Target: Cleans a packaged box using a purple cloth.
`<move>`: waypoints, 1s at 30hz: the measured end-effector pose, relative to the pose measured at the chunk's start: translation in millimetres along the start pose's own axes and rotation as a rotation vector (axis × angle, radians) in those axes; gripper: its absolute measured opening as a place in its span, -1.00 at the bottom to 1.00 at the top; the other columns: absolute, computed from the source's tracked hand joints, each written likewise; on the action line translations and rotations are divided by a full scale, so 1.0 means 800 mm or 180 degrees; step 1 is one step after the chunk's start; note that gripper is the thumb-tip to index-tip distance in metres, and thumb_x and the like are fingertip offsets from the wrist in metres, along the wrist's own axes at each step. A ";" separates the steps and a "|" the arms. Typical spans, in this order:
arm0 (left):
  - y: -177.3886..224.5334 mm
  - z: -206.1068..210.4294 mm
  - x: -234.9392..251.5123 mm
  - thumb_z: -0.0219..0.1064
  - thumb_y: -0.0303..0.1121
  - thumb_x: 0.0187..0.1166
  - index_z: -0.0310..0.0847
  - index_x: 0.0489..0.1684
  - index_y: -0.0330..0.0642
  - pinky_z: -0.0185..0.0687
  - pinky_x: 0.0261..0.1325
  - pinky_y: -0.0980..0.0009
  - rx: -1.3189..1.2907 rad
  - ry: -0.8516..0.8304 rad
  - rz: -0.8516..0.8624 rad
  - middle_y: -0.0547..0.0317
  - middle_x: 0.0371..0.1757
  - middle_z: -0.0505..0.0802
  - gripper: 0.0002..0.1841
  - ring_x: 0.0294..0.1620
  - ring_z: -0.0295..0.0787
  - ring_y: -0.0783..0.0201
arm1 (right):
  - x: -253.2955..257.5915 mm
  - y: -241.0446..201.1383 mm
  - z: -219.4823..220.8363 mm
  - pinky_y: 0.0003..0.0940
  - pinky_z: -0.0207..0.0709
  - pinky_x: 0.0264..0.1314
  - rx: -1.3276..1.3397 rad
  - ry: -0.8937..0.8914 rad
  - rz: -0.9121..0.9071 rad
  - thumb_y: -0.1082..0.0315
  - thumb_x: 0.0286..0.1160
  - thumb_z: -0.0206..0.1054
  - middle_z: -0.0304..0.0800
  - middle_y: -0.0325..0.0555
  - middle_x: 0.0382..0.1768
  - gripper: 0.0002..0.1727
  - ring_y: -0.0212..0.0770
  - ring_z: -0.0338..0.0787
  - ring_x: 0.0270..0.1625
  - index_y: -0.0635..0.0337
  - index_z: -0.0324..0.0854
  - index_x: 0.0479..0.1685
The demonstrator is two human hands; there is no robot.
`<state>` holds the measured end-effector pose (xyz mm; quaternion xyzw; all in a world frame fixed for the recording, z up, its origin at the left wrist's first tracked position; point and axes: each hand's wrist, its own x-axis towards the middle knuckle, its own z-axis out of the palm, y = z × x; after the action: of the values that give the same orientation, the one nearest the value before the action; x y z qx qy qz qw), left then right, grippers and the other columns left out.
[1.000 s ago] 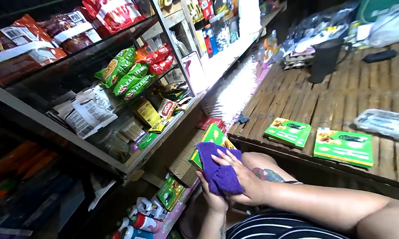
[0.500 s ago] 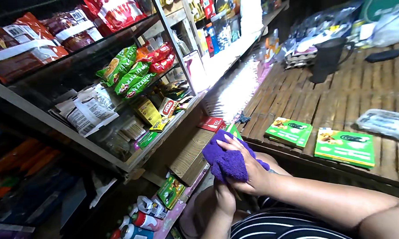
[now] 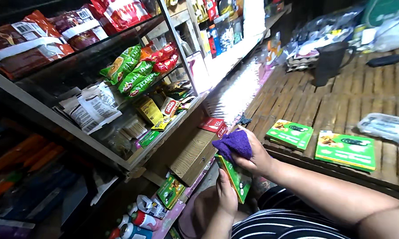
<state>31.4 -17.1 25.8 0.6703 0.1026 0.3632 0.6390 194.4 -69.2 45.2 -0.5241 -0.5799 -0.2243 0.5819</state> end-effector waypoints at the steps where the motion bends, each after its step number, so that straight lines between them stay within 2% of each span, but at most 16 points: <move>1: 0.001 -0.001 0.000 -0.32 0.38 0.68 0.30 0.52 -0.39 0.66 0.39 0.39 -0.0035 -0.0023 0.0004 0.15 0.19 0.80 -0.09 0.25 0.74 0.49 | 0.001 0.005 0.000 -0.01 0.41 0.59 0.0007 0.0081 0.0043 0.01 0.58 0.24 0.77 0.04 0.16 -0.55 -0.13 0.65 0.41 0.20 0.66 0.16; 2: 0.002 -0.002 0.000 -0.32 0.39 0.68 0.30 0.54 -0.38 0.67 0.39 0.37 -0.0080 -0.0044 0.0004 0.14 0.21 0.80 -0.08 0.25 0.75 0.46 | 0.001 0.010 -0.001 -0.04 0.43 0.57 0.0010 0.0155 0.0108 0.01 0.59 0.24 0.77 0.05 0.15 -0.55 -0.13 0.66 0.39 0.22 0.67 0.15; 7: 0.003 -0.006 0.002 -0.24 0.43 0.62 0.29 0.55 -0.32 0.70 0.39 0.31 -0.0303 -0.0039 0.0071 0.14 0.20 0.82 -0.08 0.25 0.77 0.40 | -0.007 0.030 0.002 -0.20 0.51 0.52 0.0335 0.0334 0.0804 -0.02 0.62 0.22 0.69 0.04 0.28 -0.44 -0.26 0.64 0.41 0.25 0.55 0.37; 9: 0.002 -0.008 0.003 -0.23 0.43 0.61 0.30 0.54 -0.29 0.71 0.37 0.29 -0.0405 0.0047 0.0087 0.14 0.19 0.82 -0.09 0.24 0.78 0.36 | -0.009 0.029 0.004 -0.30 0.59 0.43 0.0548 0.0362 0.1092 0.01 0.61 0.25 0.68 -0.03 0.27 -0.46 -0.37 0.67 0.34 0.23 0.55 0.38; 12: 0.004 -0.008 0.004 -0.20 0.41 0.63 0.30 0.54 -0.22 0.73 0.34 0.29 -0.0548 0.0275 0.0160 0.18 0.16 0.83 -0.14 0.23 0.80 0.36 | -0.018 0.030 0.008 -0.34 0.61 0.40 0.0777 0.0263 0.1255 0.05 0.60 0.27 0.70 -0.03 0.24 -0.49 -0.39 0.70 0.29 0.25 0.57 0.34; 17: 0.024 -0.010 0.015 -0.18 0.43 0.61 0.37 0.47 -0.05 0.80 0.22 0.28 -0.0929 0.0723 0.0199 0.26 0.10 0.86 -0.22 0.16 0.83 0.35 | -0.041 0.029 0.022 -0.30 0.52 0.52 0.0741 -0.0034 0.1074 0.12 0.57 0.32 0.72 0.11 0.25 -0.52 -0.27 0.67 0.38 0.33 0.63 0.28; 19: 0.031 -0.015 0.021 -0.28 0.40 0.66 0.37 0.46 -0.02 0.81 0.17 0.26 -0.1171 0.0853 0.0155 0.24 0.09 0.86 -0.25 0.14 0.84 0.33 | -0.049 0.029 0.027 -0.26 0.49 0.55 0.0641 -0.0103 0.0899 0.15 0.56 0.33 0.73 0.16 0.26 -0.53 -0.19 0.67 0.41 0.34 0.66 0.26; 21: 0.034 -0.019 0.027 -0.35 0.38 0.68 0.38 0.44 -0.01 0.82 0.15 0.23 -0.1397 0.0975 0.0112 0.20 0.08 0.85 -0.25 0.13 0.84 0.29 | -0.057 0.030 0.032 -0.20 0.43 0.65 0.0616 -0.0158 0.0644 0.18 0.57 0.32 0.69 0.19 0.37 -0.50 -0.12 0.61 0.52 0.35 0.60 0.36; 23: 0.037 -0.023 0.031 -0.39 0.36 0.70 0.40 0.43 -0.01 0.82 0.12 0.21 -0.1554 0.1122 0.0022 0.17 0.08 0.85 -0.25 0.12 0.85 0.27 | -0.063 0.030 0.039 -0.05 0.32 0.74 0.0644 -0.0147 0.0324 0.17 0.59 0.29 0.63 0.20 0.48 -0.46 -0.01 0.52 0.64 0.33 0.52 0.45; 27: 0.042 -0.022 0.037 -0.46 0.34 0.72 0.40 0.42 0.03 0.81 0.11 0.22 -0.1622 0.1346 -0.0150 0.18 0.08 0.83 -0.26 0.11 0.82 0.29 | -0.072 0.017 0.049 0.23 0.05 0.83 0.0601 -0.0282 -0.0125 0.08 0.65 0.24 0.67 0.07 0.48 -0.55 0.09 0.41 0.72 0.19 0.58 0.34; 29: 0.039 -0.022 0.039 -0.46 0.34 0.73 0.43 0.41 0.02 0.80 0.05 0.27 -0.1499 0.1447 -0.0194 0.20 0.06 0.82 -0.25 0.07 0.82 0.33 | -0.077 0.005 0.051 0.28 -0.02 0.84 0.0599 -0.0494 -0.0283 0.04 0.65 0.23 0.65 0.03 0.51 -0.58 0.08 0.38 0.74 0.12 0.61 0.26; 30: 0.038 -0.021 0.038 -0.47 0.33 0.74 0.38 0.49 0.02 0.75 0.18 0.23 -0.1466 0.1426 -0.0241 0.19 0.16 0.79 -0.25 0.19 0.76 0.31 | -0.078 -0.002 0.052 0.27 -0.01 0.84 0.0596 -0.0567 -0.0366 0.03 0.66 0.22 0.64 0.02 0.52 -0.61 0.08 0.37 0.75 0.11 0.62 0.22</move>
<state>32.5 9.5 63.8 0.4072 0.1807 0.4914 0.7484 160.7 -55.0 -20.8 -0.4513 -0.6767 -0.1548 0.5607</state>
